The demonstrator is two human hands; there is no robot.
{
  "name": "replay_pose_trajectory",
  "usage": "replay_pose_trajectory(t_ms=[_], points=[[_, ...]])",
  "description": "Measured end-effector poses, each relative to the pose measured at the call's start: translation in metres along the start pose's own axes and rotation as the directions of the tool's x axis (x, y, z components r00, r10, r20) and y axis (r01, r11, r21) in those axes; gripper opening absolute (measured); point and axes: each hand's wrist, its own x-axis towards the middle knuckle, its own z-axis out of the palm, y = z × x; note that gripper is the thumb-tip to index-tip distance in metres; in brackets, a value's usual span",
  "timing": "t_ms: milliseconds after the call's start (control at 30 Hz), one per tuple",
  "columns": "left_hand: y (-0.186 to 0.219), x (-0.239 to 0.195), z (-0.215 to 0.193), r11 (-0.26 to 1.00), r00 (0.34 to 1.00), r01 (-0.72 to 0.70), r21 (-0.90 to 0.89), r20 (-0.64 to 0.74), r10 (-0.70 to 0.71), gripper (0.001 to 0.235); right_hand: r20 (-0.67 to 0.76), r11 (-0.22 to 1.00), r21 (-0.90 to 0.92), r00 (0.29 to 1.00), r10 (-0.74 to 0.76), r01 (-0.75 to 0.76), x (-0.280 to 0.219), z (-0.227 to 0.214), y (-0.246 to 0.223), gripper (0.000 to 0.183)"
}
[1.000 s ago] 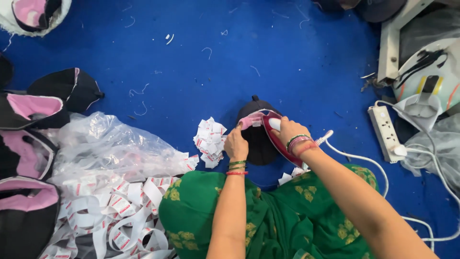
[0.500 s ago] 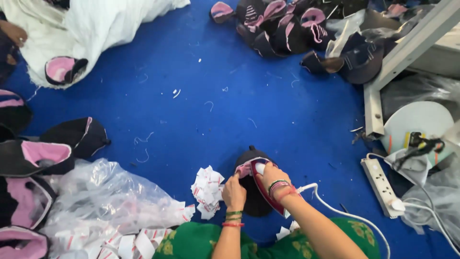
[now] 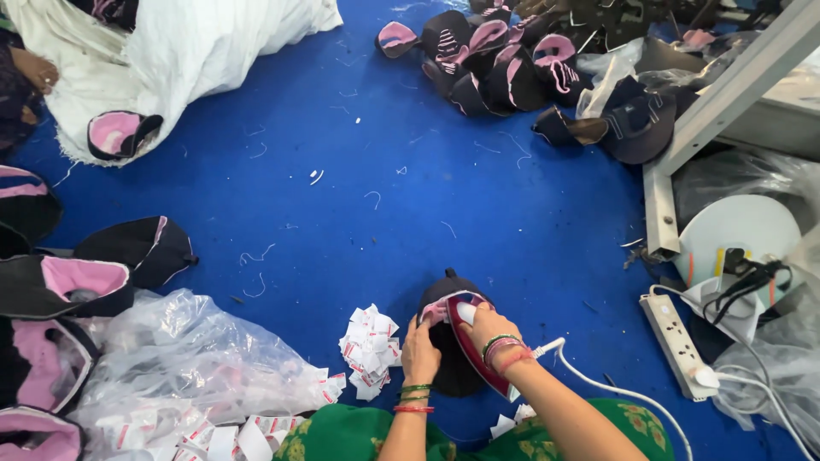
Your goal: Ironing brand labels onto shoe components.
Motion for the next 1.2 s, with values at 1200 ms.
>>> replay_pose_trajectory(t_ms=[1200], points=[[0.012,-0.001,-0.011,0.999,0.996,0.044,0.006,-0.084,-0.044,0.056,-0.007,0.991,0.001,0.991,-0.136,0.136,-0.001,0.011,-0.003,0.051]])
